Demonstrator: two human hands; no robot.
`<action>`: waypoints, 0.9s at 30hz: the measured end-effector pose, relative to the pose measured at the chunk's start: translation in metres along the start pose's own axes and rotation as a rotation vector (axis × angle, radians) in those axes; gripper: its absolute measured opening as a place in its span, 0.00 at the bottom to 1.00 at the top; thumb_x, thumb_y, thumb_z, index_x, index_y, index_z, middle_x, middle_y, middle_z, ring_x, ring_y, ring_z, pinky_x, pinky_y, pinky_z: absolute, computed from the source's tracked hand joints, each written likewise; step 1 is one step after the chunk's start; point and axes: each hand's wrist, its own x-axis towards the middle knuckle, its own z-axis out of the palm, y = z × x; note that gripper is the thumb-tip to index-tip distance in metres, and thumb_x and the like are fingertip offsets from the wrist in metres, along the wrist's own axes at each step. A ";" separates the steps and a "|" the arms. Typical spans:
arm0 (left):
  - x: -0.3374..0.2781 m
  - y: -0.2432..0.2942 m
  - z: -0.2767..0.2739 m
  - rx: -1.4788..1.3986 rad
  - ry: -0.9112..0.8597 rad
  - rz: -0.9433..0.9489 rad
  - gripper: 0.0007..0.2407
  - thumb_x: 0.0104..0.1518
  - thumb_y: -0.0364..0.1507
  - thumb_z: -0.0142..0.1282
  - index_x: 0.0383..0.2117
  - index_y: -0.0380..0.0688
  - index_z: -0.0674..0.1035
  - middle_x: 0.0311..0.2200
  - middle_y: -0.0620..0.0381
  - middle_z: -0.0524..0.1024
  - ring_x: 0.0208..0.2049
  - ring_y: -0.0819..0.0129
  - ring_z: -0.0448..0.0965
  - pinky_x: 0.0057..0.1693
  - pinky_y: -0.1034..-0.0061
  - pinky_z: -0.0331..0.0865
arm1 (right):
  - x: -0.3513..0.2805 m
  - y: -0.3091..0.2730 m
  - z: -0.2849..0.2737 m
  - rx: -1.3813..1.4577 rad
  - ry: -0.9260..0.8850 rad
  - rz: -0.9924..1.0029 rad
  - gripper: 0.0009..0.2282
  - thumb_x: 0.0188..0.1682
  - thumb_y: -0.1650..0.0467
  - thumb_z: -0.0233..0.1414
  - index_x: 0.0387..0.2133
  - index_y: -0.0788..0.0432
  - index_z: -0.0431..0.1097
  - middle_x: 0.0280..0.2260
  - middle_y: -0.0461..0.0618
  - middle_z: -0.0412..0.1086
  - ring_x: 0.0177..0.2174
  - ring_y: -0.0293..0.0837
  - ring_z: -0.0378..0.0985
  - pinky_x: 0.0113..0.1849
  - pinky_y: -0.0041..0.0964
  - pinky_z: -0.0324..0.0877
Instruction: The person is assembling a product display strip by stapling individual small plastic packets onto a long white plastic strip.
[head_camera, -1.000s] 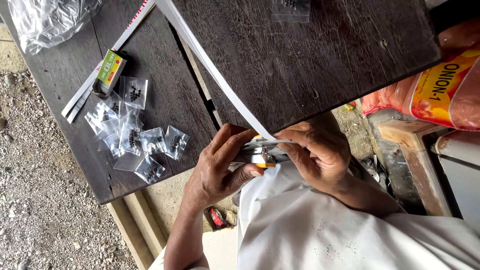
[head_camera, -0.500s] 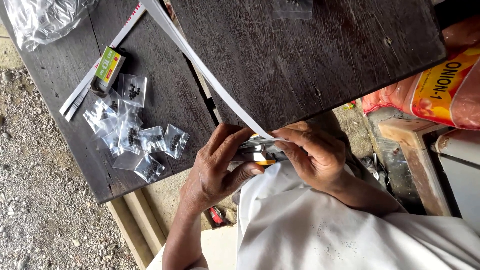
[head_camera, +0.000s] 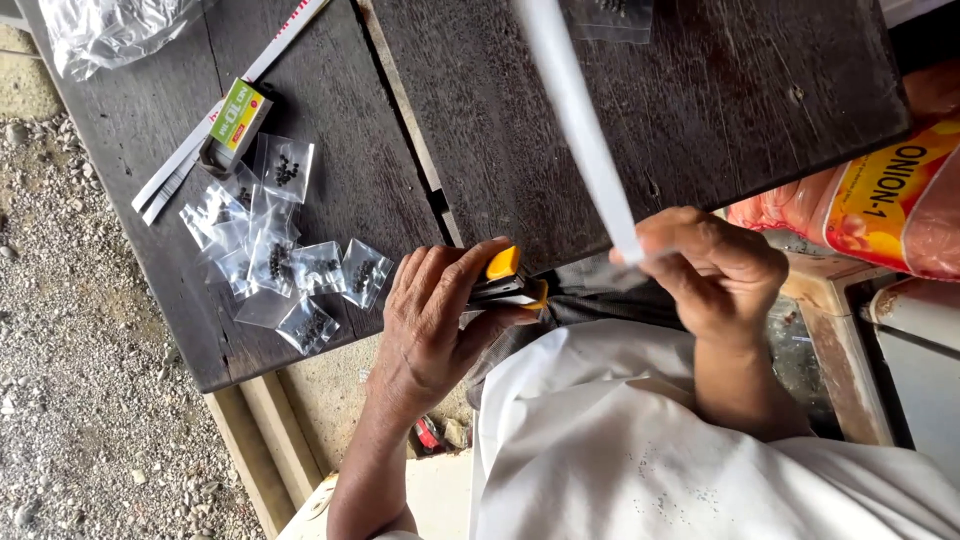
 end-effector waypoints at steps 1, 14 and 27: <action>0.001 -0.001 0.000 0.004 0.004 -0.002 0.21 0.56 0.35 0.66 0.51 0.34 0.76 0.32 0.46 0.74 0.32 0.49 0.77 0.42 0.60 0.73 | 0.003 0.000 -0.004 0.003 -0.005 -0.002 0.04 0.52 0.76 0.55 0.34 0.69 0.73 0.32 0.60 0.73 0.33 0.43 0.77 0.38 0.40 0.74; -0.005 -0.019 0.022 -0.425 0.050 0.022 0.15 0.51 0.31 0.69 0.41 0.38 0.78 0.32 0.50 0.76 0.33 0.52 0.78 0.44 0.61 0.74 | 0.004 -0.016 0.031 0.366 -0.439 0.099 0.05 0.47 0.78 0.56 0.34 0.61 0.78 0.58 0.68 0.62 0.47 0.56 0.80 0.48 0.49 0.77; -0.023 -0.009 0.037 -0.919 0.021 -0.040 0.11 0.64 0.34 0.57 0.40 0.35 0.78 0.36 0.48 0.75 0.38 0.59 0.74 0.49 0.67 0.71 | -0.007 -0.023 0.046 0.048 -0.272 -0.403 0.02 0.44 0.76 0.61 0.26 0.64 0.81 0.36 0.58 0.79 0.27 0.46 0.84 0.30 0.38 0.81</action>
